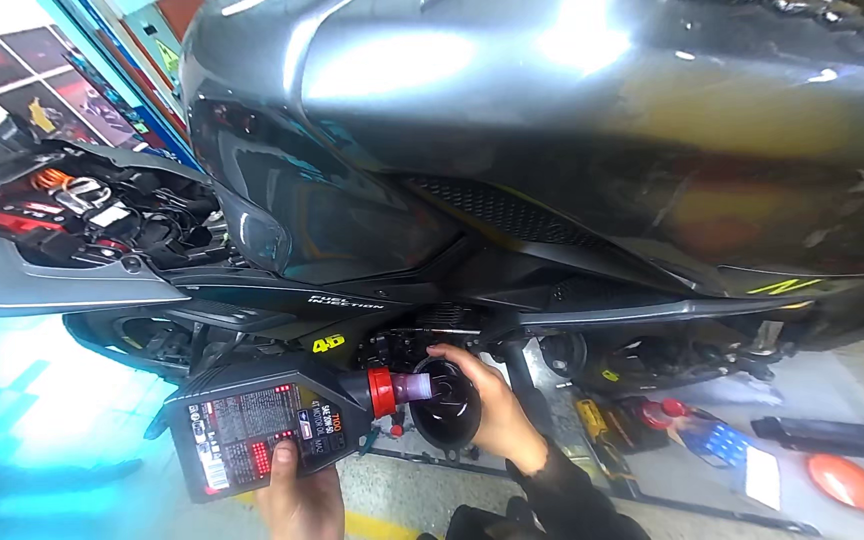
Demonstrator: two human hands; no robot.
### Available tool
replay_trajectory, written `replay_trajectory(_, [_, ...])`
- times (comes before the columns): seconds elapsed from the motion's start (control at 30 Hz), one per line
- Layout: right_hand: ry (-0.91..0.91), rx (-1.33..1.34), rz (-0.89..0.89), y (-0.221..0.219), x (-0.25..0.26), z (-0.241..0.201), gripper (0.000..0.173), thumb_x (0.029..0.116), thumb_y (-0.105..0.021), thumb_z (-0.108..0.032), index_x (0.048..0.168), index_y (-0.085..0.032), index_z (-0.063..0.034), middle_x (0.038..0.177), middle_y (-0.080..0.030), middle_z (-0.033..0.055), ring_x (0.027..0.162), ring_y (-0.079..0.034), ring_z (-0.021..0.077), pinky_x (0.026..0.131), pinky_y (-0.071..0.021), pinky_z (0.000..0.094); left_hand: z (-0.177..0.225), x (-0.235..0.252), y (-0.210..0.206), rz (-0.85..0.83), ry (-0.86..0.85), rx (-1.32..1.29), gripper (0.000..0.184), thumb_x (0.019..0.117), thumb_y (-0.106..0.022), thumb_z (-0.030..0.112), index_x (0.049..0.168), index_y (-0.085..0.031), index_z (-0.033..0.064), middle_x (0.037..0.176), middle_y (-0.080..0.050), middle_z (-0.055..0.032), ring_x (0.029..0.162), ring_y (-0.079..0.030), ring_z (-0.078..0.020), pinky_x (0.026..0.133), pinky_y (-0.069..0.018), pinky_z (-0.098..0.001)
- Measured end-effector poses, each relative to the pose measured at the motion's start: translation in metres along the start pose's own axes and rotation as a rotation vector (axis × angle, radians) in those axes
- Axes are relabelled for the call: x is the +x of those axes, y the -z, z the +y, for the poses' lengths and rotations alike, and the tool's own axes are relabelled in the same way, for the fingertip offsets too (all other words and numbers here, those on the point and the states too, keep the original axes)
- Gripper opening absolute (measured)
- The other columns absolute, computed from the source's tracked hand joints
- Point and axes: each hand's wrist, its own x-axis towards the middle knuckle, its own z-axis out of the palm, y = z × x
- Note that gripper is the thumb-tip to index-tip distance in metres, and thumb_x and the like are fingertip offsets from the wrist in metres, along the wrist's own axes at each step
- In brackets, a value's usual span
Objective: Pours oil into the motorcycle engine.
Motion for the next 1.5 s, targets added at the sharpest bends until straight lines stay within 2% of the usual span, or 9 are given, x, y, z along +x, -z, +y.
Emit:
replay_trajectory(0.3, [-0.003, -0.004, -0.001, -0.0003, 0.0001, 0.0006, 0.077, 0.0720, -0.090, -0.032, 0.141, -0.059, -0.0193, 0.132, -0.067, -0.0029, 0.117, -0.065, 0.0089, 0.098, -0.0592, 0.0380, -0.0004, 0.0021, 0.0001, 0.003, 0.000, -0.008, 0.068, 0.0657, -0.096, 0.028, 0.119, -0.058, 0.0095, 0.103, -0.072, -0.0142, 0.093, -0.074, -0.0247, 0.081, -0.0639, -0.0464])
replay_trajectory(0.5, [-0.003, 0.005, -0.002, -0.0006, 0.0004, 0.0023, 0.077, 0.0717, -0.090, -0.032, 0.141, -0.059, -0.0184, 0.132, -0.067, -0.0022, 0.118, -0.065, 0.0094, 0.099, -0.0590, 0.0380, -0.0004, 0.0030, 0.0008, -0.002, 0.003, -0.020, 0.065, 0.0678, -0.095, 0.027, 0.119, -0.059, 0.0090, 0.103, -0.072, -0.0147, 0.094, -0.074, -0.0254, 0.082, -0.0636, -0.0466])
replay_trajectory(1.03, [0.016, -0.010, 0.003, -0.0007, 0.0004, 0.0024, 0.077, 0.0724, -0.089, -0.032, 0.142, -0.058, -0.0182, 0.131, -0.067, -0.0020, 0.117, -0.066, 0.0096, 0.098, -0.0596, 0.0384, 0.0007, 0.0039, 0.0009, -0.001, 0.002, 0.012, 0.068, 0.0655, -0.096, 0.031, 0.118, -0.059, 0.0092, 0.103, -0.072, -0.0140, 0.094, -0.074, -0.0252, 0.080, -0.0638, -0.0474])
replay_trajectory(1.5, [0.002, 0.000, 0.003, -0.0010, -0.0005, 0.0015, 0.077, 0.0725, -0.090, -0.032, 0.142, -0.058, -0.0196, 0.131, -0.067, -0.0030, 0.117, -0.065, 0.0090, 0.098, -0.0594, 0.0378, 0.0046, 0.0035, -0.0046, -0.005, -0.067, 0.044, 0.070, 0.0658, -0.096, 0.028, 0.120, -0.057, 0.0089, 0.102, -0.072, -0.0137, 0.092, -0.074, -0.0237, 0.079, -0.0643, -0.0459])
